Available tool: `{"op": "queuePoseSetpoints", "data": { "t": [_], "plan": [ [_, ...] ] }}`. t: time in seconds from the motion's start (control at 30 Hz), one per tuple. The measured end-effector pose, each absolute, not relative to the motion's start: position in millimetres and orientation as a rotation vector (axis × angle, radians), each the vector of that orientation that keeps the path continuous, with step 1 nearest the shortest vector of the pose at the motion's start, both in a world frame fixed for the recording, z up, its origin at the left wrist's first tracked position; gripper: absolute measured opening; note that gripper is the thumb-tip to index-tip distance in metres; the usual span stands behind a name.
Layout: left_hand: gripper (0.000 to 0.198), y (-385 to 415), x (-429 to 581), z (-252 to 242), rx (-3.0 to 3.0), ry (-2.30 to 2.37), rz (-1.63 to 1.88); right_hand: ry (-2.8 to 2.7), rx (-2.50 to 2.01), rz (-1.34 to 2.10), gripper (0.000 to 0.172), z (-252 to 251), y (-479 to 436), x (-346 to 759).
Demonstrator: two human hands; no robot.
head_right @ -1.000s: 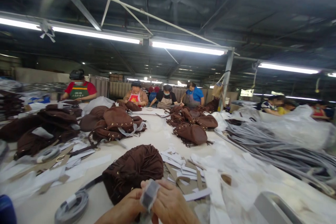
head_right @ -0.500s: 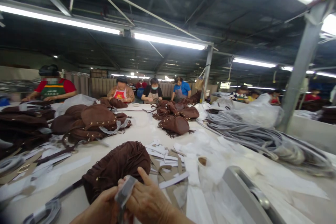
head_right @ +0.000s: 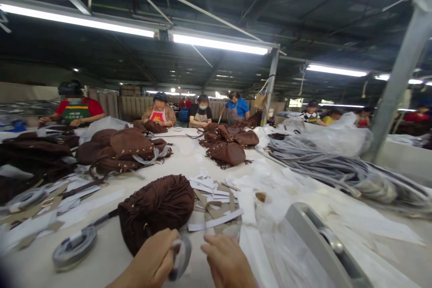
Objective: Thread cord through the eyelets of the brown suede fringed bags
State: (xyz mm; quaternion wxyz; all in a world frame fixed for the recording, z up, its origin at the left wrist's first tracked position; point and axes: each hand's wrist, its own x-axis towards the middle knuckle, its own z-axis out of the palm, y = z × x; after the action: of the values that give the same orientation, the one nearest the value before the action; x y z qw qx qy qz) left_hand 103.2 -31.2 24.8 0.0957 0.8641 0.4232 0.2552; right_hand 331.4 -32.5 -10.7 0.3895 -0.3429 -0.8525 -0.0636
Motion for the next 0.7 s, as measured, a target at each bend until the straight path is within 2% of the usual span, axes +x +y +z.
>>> {"op": "queuePoseSetpoints", "data": {
  "t": [0.07,0.13,0.2,0.27,0.4,0.47,0.57,0.7],
  "plan": [
    [0.015,-35.7,105.9,22.3,2.728,1.328,0.707,-1.832,-1.193,0.429,0.028,-2.9,-37.7,328.0],
    [0.016,-37.7,108.6,15.8,2.876,1.320,0.658,-1.625,-1.282,0.947,0.038,5.1,-41.1,316.7],
    [0.017,-37.8,107.7,6.1,3.021,1.269,0.626,-1.585,-1.287,1.330,0.039,9.5,-42.5,302.9],
    [0.016,-36.7,101.5,-5.0,3.150,1.198,0.639,-1.578,-1.326,1.573,0.032,8.9,-41.9,289.9],
    [0.017,-30.6,79.7,-27.2,3.279,1.089,0.825,-1.447,-1.313,1.837,0.012,-1.7,-34.2,266.2],
    [0.018,-24.8,71.0,-35.3,3.264,1.059,0.980,-1.404,-1.285,1.883,0.009,-7.6,-27.9,254.5],
    [0.019,-18.8,64.3,-34.9,3.201,1.018,1.164,-1.392,-1.238,1.901,0.018,-13.6,-20.1,239.3],
    [0.023,-31.2,57.2,-6.3,3.075,1.051,1.197,-1.302,-1.158,1.857,0.033,-15.1,-17.4,228.8]
  ]
}}
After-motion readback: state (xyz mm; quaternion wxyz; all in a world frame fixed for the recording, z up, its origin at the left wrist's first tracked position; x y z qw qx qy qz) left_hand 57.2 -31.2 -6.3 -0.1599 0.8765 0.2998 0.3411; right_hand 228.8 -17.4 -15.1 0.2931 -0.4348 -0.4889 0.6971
